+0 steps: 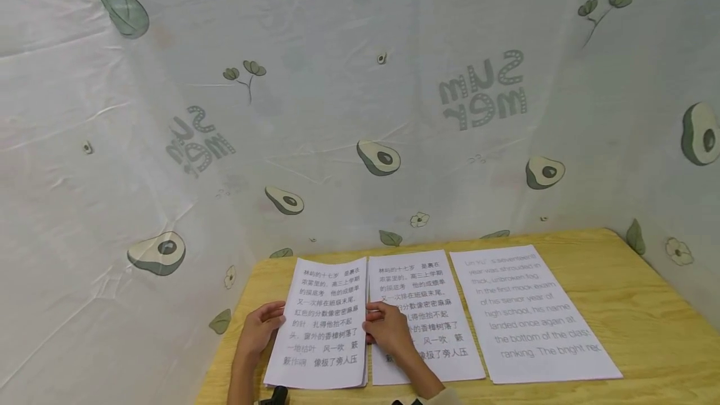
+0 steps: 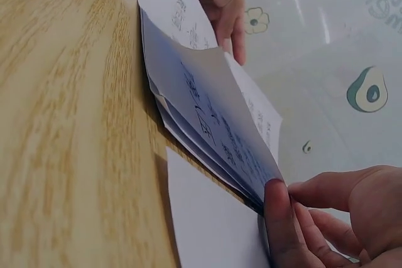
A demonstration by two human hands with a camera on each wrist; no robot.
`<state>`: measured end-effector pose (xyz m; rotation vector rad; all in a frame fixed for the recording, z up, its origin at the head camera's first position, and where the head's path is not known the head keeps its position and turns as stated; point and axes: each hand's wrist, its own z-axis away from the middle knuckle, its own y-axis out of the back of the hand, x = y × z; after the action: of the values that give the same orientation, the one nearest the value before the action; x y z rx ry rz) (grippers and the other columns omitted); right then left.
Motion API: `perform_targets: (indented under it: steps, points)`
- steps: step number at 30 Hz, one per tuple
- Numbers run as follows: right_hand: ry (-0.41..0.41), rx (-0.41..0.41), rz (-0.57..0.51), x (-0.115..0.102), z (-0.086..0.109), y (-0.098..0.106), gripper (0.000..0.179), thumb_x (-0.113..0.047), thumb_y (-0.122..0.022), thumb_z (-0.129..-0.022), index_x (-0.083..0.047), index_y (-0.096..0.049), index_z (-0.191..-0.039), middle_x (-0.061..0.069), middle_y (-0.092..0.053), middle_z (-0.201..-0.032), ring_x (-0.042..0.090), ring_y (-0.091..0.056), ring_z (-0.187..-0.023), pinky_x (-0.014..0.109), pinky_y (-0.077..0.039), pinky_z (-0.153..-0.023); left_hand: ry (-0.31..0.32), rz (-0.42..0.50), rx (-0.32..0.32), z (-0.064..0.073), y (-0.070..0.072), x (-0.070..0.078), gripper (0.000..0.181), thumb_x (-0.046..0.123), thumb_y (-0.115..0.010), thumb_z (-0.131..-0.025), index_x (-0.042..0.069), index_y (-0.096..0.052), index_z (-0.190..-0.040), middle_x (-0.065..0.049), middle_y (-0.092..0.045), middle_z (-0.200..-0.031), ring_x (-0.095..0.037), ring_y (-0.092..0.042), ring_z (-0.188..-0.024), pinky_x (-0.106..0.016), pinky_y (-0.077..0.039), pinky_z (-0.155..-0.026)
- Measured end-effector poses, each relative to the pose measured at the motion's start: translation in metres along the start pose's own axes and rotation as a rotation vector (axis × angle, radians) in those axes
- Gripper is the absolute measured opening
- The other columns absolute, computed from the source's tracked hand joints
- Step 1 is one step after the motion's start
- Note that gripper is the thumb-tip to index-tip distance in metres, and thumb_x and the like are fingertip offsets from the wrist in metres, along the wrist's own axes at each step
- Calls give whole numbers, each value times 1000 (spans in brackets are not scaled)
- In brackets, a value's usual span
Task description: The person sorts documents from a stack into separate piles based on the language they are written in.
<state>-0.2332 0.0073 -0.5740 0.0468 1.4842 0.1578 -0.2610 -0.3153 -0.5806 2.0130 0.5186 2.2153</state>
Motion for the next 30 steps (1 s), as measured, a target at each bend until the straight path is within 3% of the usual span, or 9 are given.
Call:
perform_targets:
  steps: [15, 19, 23, 30]
  points:
    - [15, 38, 27, -2, 1, 1, 43, -4, -77, -90, 5, -70, -131, 9, -73, -98, 12, -71, -67, 28, -62, -60, -2, -20, 12, 1, 0, 2, 39, -1, -66, -102, -7, -64, -140, -28, -70, -128, -23, -72, -98, -26, -61, -73]
    - [37, 78, 70, -6, 1, 4, 41, -9, -78, -90, 3, -72, -128, 7, -73, -92, 13, -70, -61, 26, -57, -57, 12, -58, 45, 5, 2, 13, 39, 7, -68, -104, -6, -64, -141, -26, -71, -124, -22, -70, -94, -27, -61, -73]
    - [42, 77, 50, -9, 1, 9, 41, -9, -77, -90, 4, -72, -128, 9, -72, -94, 14, -72, -64, 29, -60, -61, 8, -81, 60, 11, 1, 25, 42, 14, -69, -104, -2, -64, -142, -22, -71, -124, -24, -71, -96, -29, -61, -77]
    - [18, 65, 25, -8, 2, 24, 41, -7, -75, -92, 4, -70, -131, 11, -72, -98, 15, -74, -73, 30, -64, -64, -45, -58, 27, 15, -21, 42, 41, 13, -71, -103, -4, -66, -139, -18, -73, -118, -22, -71, -96, -28, -62, -76]
